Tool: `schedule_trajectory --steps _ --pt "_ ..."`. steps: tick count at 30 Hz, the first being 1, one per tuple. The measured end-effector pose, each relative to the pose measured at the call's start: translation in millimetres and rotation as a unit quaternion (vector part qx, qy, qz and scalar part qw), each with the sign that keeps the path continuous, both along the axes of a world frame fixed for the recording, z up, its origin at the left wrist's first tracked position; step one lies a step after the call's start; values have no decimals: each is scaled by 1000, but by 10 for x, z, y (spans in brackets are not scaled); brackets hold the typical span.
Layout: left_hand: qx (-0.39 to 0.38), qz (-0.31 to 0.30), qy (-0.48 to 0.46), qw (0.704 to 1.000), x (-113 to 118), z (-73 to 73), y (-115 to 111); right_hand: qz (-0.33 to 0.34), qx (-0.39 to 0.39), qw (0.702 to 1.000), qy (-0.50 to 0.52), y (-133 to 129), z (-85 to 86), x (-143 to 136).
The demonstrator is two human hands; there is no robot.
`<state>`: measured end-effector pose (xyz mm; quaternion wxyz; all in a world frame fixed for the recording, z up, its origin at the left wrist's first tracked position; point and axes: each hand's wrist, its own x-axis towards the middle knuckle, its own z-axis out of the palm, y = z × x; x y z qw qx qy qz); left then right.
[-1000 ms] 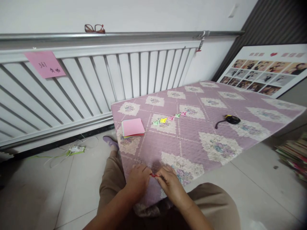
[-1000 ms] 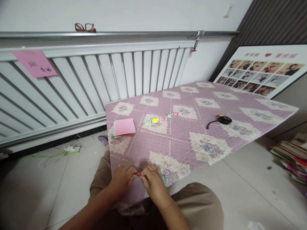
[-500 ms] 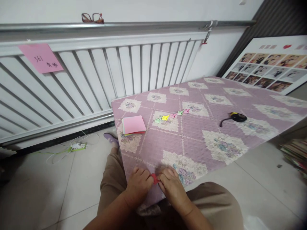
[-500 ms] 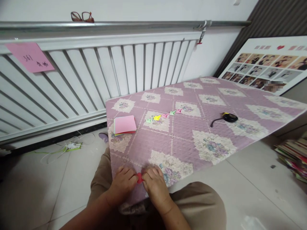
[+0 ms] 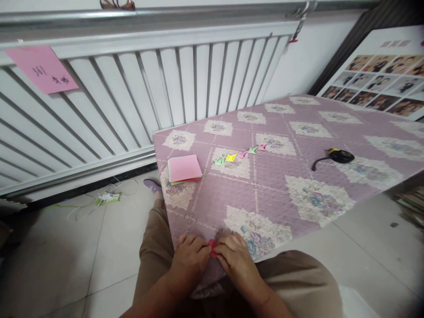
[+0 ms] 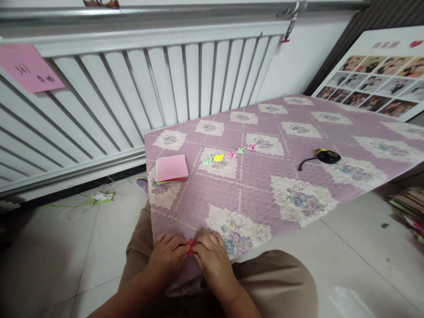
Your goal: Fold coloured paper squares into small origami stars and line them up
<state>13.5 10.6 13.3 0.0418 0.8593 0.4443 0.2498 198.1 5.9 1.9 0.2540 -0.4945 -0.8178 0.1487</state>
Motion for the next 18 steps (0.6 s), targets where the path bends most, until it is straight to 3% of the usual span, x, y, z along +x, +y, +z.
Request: schedule_trajectory --steps 6,18 --pt "-58 28 -9 998 3 65 0 -1 -15 1000 12 40 23 19" --pt "-151 27 -57 987 -20 92 24 -40 -84 996 0 62 121 25"
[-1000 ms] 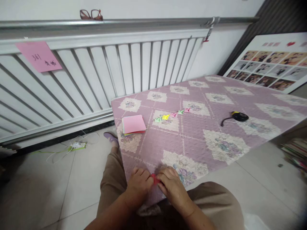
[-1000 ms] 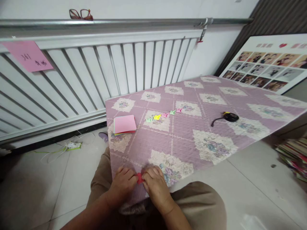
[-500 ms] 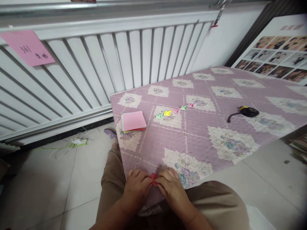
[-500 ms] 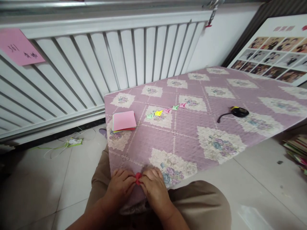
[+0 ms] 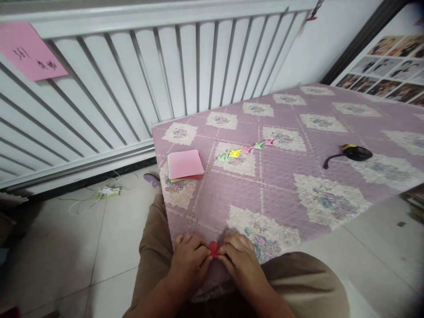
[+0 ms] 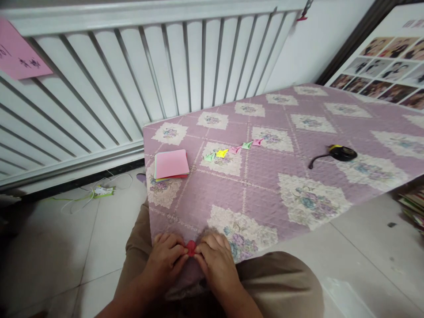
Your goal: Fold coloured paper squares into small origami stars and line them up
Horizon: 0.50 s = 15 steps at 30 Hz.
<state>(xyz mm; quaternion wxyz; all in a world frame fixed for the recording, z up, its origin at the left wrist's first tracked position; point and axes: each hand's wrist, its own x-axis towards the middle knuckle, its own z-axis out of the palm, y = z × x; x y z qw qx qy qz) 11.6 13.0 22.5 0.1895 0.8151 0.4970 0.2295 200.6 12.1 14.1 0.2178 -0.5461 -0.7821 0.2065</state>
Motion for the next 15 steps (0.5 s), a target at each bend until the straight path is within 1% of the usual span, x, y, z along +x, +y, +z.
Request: schedule_trajectory --steps 5,9,15 --pt "-34 5 1 999 7 32 12 -22 -15 1000 -17 -14 50 -20" --pt "-60 26 11 998 36 62 24 -37 -27 999 -17 -11 60 -40" --pt "-79 47 21 996 65 61 66 -59 -45 997 -13 3 65 -56"
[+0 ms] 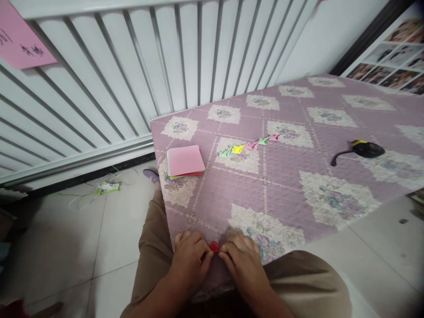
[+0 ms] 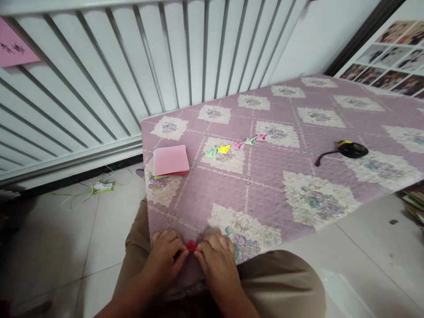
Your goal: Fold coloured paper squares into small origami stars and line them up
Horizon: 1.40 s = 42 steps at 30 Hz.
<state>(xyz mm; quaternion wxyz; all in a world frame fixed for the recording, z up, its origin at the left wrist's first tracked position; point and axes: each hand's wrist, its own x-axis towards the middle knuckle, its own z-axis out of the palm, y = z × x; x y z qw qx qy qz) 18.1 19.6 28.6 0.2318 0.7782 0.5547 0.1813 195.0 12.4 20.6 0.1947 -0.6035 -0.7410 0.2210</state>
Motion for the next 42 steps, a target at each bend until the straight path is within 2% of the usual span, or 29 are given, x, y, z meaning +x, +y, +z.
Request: schedule_trajectory --steps 7,16,27,36,42 --pt "15 -36 -22 999 -78 -47 6 19 -2 1000 21 -18 55 -45" --pt "14 -51 -40 998 -106 -49 5 21 12 1000 5 -3 19 -102" --pt "19 -36 -30 999 -101 -64 -6 45 14 998 -41 16 -95 -83" --pt "15 -36 -25 999 -94 -48 -4 64 -21 997 -28 39 -6 -59" --pt "11 -22 -32 999 -73 -23 -5 53 -9 998 -32 35 -35 -87"
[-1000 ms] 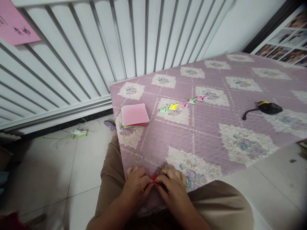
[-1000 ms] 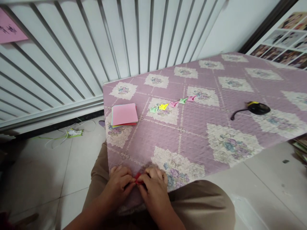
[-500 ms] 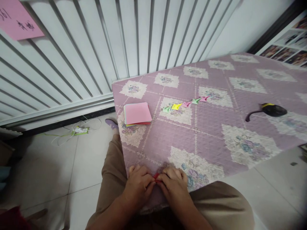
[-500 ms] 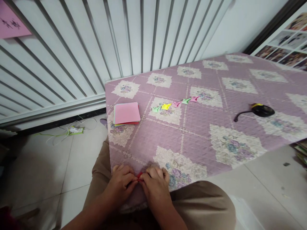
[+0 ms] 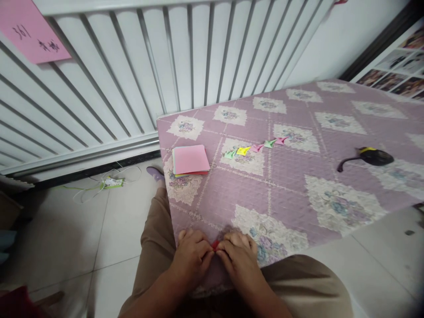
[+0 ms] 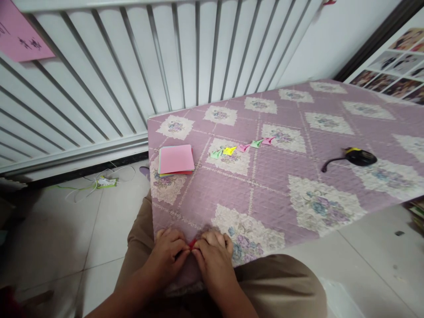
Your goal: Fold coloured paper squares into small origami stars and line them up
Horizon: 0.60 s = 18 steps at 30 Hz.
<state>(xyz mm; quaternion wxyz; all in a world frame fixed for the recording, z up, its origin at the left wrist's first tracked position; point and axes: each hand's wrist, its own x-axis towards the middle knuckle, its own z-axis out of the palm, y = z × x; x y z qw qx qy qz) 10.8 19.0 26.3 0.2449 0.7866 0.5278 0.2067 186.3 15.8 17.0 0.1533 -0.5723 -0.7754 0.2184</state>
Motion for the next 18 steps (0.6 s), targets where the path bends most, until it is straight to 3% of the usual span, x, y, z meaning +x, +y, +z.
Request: schedule_trajectory --steps 5,10,18 --pt "-5 18 21 1000 35 8 -9 -13 26 999 -19 -3 -23 -12" --pt "-12 23 33 999 51 -11 -23 -14 42 999 27 -12 -10 72" --pt "-35 36 59 997 92 49 2 -20 29 999 41 -15 7 132"
